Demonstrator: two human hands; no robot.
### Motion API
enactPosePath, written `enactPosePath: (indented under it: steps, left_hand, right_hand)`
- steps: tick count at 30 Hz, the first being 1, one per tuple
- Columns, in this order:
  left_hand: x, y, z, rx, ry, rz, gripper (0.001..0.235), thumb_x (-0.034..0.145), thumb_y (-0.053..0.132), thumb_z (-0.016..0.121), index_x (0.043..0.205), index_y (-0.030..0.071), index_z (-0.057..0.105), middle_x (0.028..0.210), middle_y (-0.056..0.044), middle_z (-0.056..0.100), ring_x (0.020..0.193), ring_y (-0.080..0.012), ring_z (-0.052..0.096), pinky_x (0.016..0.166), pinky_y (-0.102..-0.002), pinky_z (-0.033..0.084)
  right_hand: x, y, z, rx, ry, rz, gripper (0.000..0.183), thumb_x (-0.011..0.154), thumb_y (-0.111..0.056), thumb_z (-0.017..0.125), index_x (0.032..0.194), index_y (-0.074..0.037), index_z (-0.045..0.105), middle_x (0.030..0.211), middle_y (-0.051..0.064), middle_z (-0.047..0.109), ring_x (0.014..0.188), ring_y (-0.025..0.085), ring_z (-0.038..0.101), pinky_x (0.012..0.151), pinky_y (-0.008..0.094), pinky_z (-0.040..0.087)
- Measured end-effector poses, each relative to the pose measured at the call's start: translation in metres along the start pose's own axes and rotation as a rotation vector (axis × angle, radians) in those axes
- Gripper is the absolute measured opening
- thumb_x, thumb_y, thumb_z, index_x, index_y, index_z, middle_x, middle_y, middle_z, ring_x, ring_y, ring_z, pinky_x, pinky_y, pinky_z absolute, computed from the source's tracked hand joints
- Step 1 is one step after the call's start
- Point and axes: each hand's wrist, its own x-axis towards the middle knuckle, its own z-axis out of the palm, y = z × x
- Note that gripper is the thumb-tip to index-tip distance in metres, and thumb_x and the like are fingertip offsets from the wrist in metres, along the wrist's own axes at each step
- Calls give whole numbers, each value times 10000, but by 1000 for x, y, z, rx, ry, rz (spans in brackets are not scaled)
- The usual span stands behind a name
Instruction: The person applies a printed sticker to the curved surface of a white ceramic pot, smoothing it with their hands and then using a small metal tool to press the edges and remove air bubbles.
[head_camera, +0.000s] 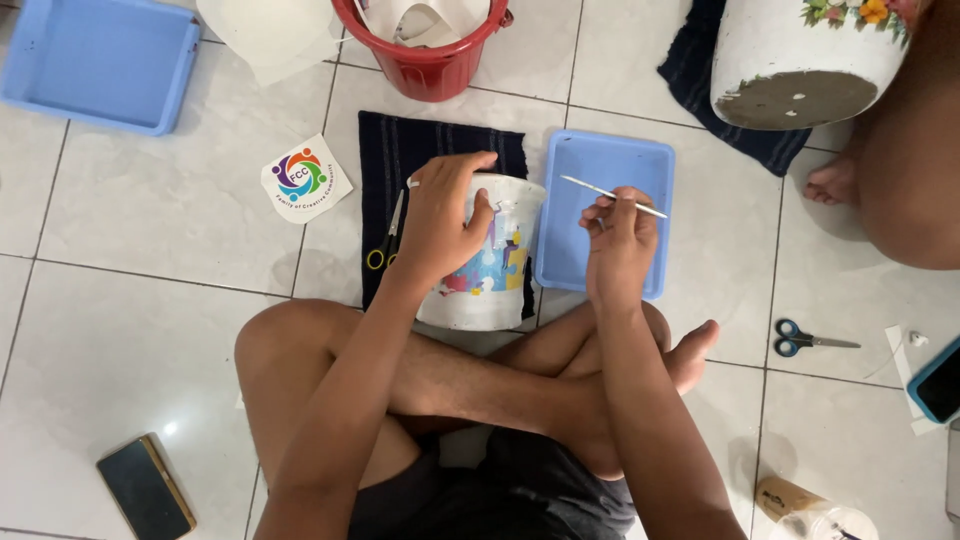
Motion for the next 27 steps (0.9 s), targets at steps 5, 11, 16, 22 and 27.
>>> enactPosePath:
  steps: [5, 11, 16, 22, 27]
  left_hand:
    - [-1, -4, 0, 20, -5, 31, 315, 904, 90, 490, 1172, 189, 624, 958, 32, 616, 926, -182, 542, 849, -347, 310]
    - [-5, -13, -17, -67, -102, 15, 356, 927, 98, 461, 1249, 177, 590, 1064, -7, 602, 1021, -218, 527, 927, -378, 303]
    - [-6, -19, -35, -97, -158, 18, 398, 902, 110, 542, 1296, 160, 572, 1118, -34, 605, 1060, -256, 532, 944, -421, 318]
    - [-11, -33, -48, -213, -146, -14, 383, 894, 108, 574, 1276, 124, 565, 1111, -52, 604, 1048, -278, 548, 940, -422, 333]
    - [-15, -38, -52, -251, -86, -57, 393, 874, 106, 628, 1260, 119, 557, 1121, -54, 597, 1057, -291, 554, 946, -426, 347]
  right_hand:
    - [9, 21, -3, 82, -38, 139, 121, 1010, -208, 563, 936, -120, 525, 769, -10, 581, 685, 118, 641, 694, 250, 548]
    - [7, 35, 5, -46, -157, 106, 156, 1002, -199, 592, 957, -70, 517, 741, 30, 533, 661, 146, 635, 694, 271, 548]
    - [2, 37, 10, -106, -198, 79, 182, 1000, -191, 597, 926, -60, 496, 705, 30, 508, 638, 138, 615, 680, 267, 548]
    - [1, 41, 8, -94, -257, 22, 185, 1019, -180, 559, 951, -46, 451, 692, 42, 477, 645, 157, 594, 677, 295, 548]
    - [-14, 37, 23, -198, -317, -61, 172, 1022, -154, 548, 933, -33, 464, 691, 82, 541, 682, 179, 629, 683, 321, 555]
